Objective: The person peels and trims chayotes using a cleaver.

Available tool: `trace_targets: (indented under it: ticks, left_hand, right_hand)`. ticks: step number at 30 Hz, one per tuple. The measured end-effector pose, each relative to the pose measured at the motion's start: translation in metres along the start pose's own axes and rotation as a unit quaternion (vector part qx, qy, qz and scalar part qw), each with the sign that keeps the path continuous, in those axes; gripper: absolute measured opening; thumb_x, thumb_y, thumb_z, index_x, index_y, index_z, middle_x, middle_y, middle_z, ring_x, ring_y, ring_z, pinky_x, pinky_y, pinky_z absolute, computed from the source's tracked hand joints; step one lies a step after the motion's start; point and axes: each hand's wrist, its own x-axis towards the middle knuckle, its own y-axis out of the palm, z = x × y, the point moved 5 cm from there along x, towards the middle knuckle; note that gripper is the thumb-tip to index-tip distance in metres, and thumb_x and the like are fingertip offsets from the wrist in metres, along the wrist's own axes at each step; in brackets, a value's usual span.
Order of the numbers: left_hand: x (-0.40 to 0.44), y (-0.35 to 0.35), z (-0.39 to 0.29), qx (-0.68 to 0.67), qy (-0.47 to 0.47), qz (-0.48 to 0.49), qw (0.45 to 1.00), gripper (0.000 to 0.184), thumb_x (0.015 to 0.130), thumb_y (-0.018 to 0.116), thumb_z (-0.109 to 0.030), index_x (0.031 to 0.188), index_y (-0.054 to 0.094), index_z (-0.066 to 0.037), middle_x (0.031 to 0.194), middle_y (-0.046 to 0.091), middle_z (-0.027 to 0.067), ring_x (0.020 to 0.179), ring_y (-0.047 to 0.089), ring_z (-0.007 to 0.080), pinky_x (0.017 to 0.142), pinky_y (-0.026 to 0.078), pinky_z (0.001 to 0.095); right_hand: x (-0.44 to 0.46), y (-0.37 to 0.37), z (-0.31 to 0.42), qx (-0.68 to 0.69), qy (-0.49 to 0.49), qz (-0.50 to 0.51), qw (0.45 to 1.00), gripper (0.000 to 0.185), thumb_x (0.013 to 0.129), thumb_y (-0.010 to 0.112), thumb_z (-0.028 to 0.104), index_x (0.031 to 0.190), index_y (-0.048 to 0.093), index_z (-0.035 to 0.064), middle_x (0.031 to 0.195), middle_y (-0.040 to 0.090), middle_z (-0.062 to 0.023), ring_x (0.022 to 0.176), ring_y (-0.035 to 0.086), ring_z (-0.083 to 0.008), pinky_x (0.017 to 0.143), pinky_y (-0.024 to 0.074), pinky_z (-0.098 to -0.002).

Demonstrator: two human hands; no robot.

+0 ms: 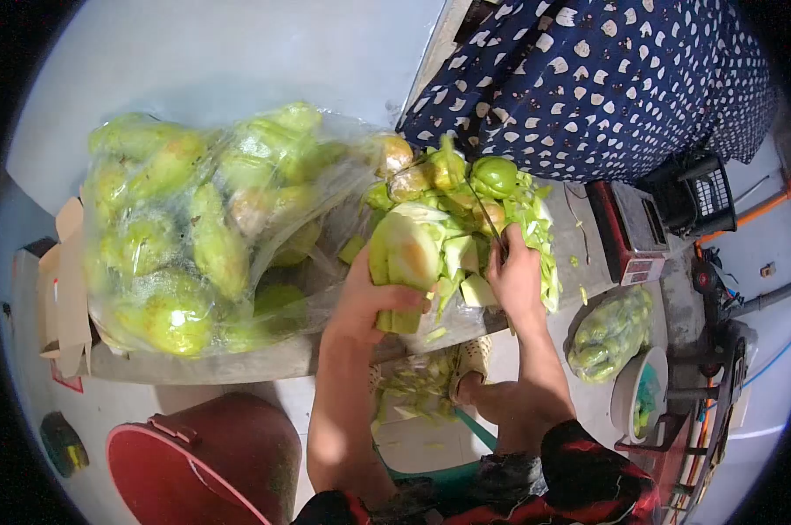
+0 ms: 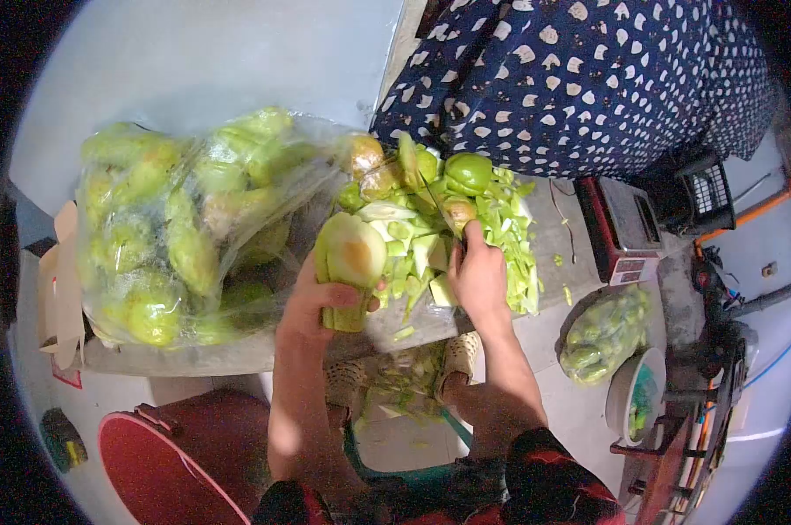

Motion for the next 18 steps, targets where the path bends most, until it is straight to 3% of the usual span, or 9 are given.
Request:
trace_targets:
  ticks: [2,8,10,12,15,18]
  left_hand:
    - [0.003,-0.005,0.0,-0.078,-0.033,0.009,0.996,0.076,0.055,0.073,0.003,0.126,0.05,-0.003,0.104,0.063,0.0084,0.089,0.065,0.0233,0.075,0.056,0.036]
    - [0.009,0.0,0.0,-0.088,-0.004,0.002,0.996,0.079,0.055,0.075,0.004,0.128,0.047,-0.004,0.106,0.061,0.0094,0.091,0.065,0.024,0.079,0.056,0.0363]
    - [0.009,-0.001,0.001,-0.086,-0.001,-0.027,0.996,0.08,0.055,0.074,0.005,0.129,0.046,-0.005,0.108,0.06,0.0094,0.094,0.064,0.024,0.081,0.056,0.0369]
    - [0.01,-0.005,0.003,-0.082,0.001,-0.055,0.995,0.081,0.055,0.074,0.006,0.13,0.045,-0.006,0.111,0.059,0.0094,0.097,0.063,0.0239,0.083,0.056,0.0374]
    - [0.014,-0.008,0.005,-0.097,0.026,-0.016,0.995,0.083,0.056,0.071,0.01,0.132,0.043,-0.008,0.117,0.058,0.0094,0.104,0.061,0.0247,0.088,0.054,0.037]
    - [0.013,-0.001,0.0,-0.137,0.06,0.031,0.988,0.085,0.057,0.076,0.009,0.133,0.043,-0.01,0.121,0.056,0.0092,0.109,0.06,0.0241,0.093,0.052,0.0369]
  right_hand:
    - [0.001,-0.006,0.008,0.012,0.0,-0.005,1.0,0.017,0.085,0.06,0.006,0.096,0.048,0.0025,0.067,0.061,-0.0257,0.064,0.061,-0.0465,0.058,0.0492,-0.0511]
    - [-0.014,-0.004,0.022,0.051,-0.03,0.015,0.998,0.02,0.081,0.063,0.005,0.094,0.048,0.0027,0.07,0.063,-0.0228,0.068,0.062,-0.0454,0.06,0.0493,-0.0508]
    - [-0.022,-0.01,0.036,0.088,-0.126,-0.037,0.987,0.017,0.079,0.064,0.002,0.083,0.047,0.0037,0.059,0.052,-0.0151,0.052,0.057,-0.0365,0.051,0.0457,-0.0387]
    - [-0.029,-0.014,0.045,0.098,-0.179,-0.041,0.978,0.02,0.075,0.066,0.003,0.083,0.048,0.0041,0.06,0.052,-0.0137,0.052,0.057,-0.035,0.051,0.0458,-0.0379]
    - [-0.037,-0.019,0.056,0.098,-0.262,-0.055,0.958,0.027,0.065,0.073,0.005,0.079,0.05,0.0051,0.062,0.053,-0.0102,0.052,0.057,-0.0314,0.052,0.0462,-0.0348]
    - [-0.045,-0.025,0.074,0.143,-0.368,-0.06,0.917,0.036,0.065,0.076,0.024,0.079,0.051,0.0018,0.065,0.051,-0.0118,0.052,0.053,-0.0311,0.048,0.0437,-0.038]
